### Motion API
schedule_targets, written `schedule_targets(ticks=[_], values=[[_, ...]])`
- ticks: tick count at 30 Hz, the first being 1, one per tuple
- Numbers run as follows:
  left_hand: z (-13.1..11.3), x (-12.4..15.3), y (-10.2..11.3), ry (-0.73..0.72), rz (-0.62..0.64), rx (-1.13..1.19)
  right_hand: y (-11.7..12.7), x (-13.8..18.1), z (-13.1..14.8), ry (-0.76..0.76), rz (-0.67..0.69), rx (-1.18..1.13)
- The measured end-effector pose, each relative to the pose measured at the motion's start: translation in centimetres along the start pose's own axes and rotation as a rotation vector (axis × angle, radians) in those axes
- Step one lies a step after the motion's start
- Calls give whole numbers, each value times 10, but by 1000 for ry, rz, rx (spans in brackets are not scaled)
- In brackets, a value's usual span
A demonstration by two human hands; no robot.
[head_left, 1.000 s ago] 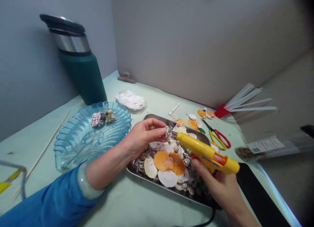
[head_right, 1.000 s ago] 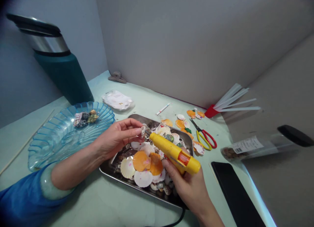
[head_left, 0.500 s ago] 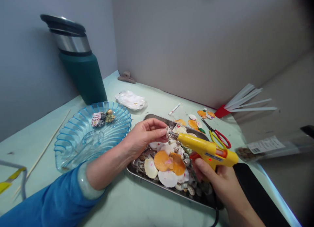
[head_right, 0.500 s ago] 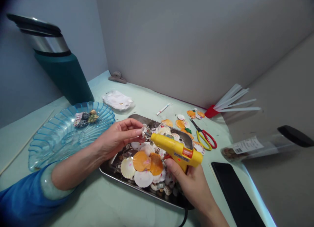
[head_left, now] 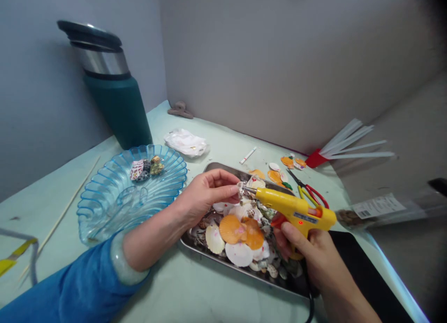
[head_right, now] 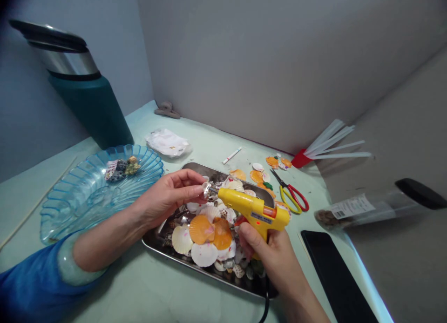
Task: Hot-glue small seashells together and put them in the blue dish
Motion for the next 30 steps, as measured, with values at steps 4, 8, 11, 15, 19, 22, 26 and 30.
schedule_targets(ticks=[4,8,11,15,19,22,26,30], values=[[0,0,0,1,6,7,-1,0,-1,-6,15,-5],[0,0,-1,14,6,9,-3,1,-3,-22,51,-9],[0,0,-1,16,3,5,-5,1,-3,-16,74,0],[0,1,-1,19,-1,-9,-6,1,-1,-17,74,-12],[0,1,-1,21,4,-15,-6,1,1,-37,43,-40],[1,1,-1,23,2,-18,-5,1,0,-55,27,-47],[1,1,-1,23,5,-22,-6,0,-2,-75,39,-77],[1,1,-1,29,3,-24,-10,1,-1,-106,67,-114]])
Point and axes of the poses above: each hand's wrist, its own x-axis away from the middle knuckle, its own y-axis out of the back of the hand, z = x × y, the point moved 9 cm from there along -x, towards the middle knuckle, and after that the axes turned 10 degrees about -z, right-handed, at the moved point
